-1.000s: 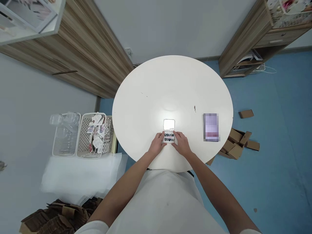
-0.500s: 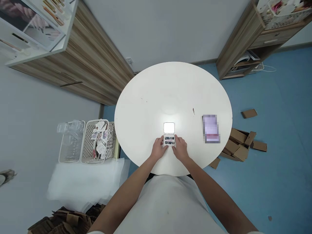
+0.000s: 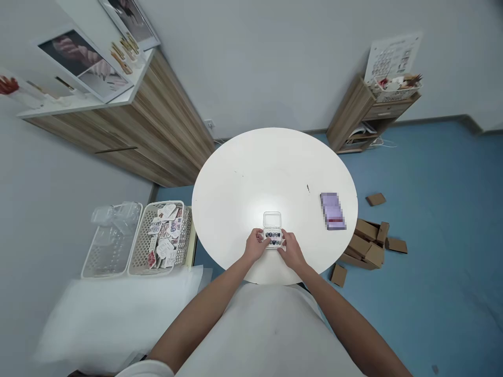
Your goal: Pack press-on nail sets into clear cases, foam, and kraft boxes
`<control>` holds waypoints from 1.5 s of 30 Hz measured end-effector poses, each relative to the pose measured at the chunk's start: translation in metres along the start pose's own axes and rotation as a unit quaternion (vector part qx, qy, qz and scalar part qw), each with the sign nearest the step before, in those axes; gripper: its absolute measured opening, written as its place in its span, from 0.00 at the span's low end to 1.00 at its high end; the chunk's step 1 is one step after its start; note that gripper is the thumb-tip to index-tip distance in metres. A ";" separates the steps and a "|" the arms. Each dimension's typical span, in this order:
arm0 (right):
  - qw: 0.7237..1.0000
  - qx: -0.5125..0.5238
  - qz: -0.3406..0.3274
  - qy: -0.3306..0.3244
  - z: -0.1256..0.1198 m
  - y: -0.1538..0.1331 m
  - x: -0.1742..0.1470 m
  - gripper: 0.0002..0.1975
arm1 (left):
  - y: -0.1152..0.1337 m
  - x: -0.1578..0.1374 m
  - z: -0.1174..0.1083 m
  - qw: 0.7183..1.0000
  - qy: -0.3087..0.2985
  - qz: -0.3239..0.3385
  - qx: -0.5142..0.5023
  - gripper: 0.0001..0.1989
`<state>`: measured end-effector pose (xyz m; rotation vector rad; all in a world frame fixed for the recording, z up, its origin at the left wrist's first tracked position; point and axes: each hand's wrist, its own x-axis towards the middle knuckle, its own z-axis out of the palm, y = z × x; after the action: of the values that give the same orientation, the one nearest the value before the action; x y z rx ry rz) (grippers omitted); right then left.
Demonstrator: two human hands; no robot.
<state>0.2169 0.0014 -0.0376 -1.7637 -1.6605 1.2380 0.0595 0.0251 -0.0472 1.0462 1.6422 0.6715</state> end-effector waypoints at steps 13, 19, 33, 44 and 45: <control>0.992 0.046 -0.082 0.089 0.005 -0.046 -0.049 0.31 | 0.030 -0.047 -0.049 0.987 -0.075 0.075 -0.121 0.13; 0.988 0.098 -0.102 0.066 -0.006 -0.060 -0.075 0.31 | 0.035 -0.066 -0.073 0.958 -0.199 0.045 -0.201 0.15; 0.911 0.407 0.013 -0.064 -0.026 -0.094 -0.060 0.26 | 0.034 -0.080 -0.085 0.934 -0.241 0.049 -0.258 0.17; 0.896 0.443 0.008 -0.044 -0.015 -0.085 -0.054 0.24 | 0.029 -0.087 -0.080 0.938 -0.188 0.006 -0.291 0.20; 0.892 0.450 0.007 -0.044 -0.015 -0.086 -0.055 0.23 | 0.030 -0.087 -0.080 0.938 -0.182 0.002 -0.295 0.20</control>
<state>0.1862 -0.0293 0.0558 -1.1328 -0.8360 1.7237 0.0013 -0.0326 0.0429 0.6775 1.0201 0.8469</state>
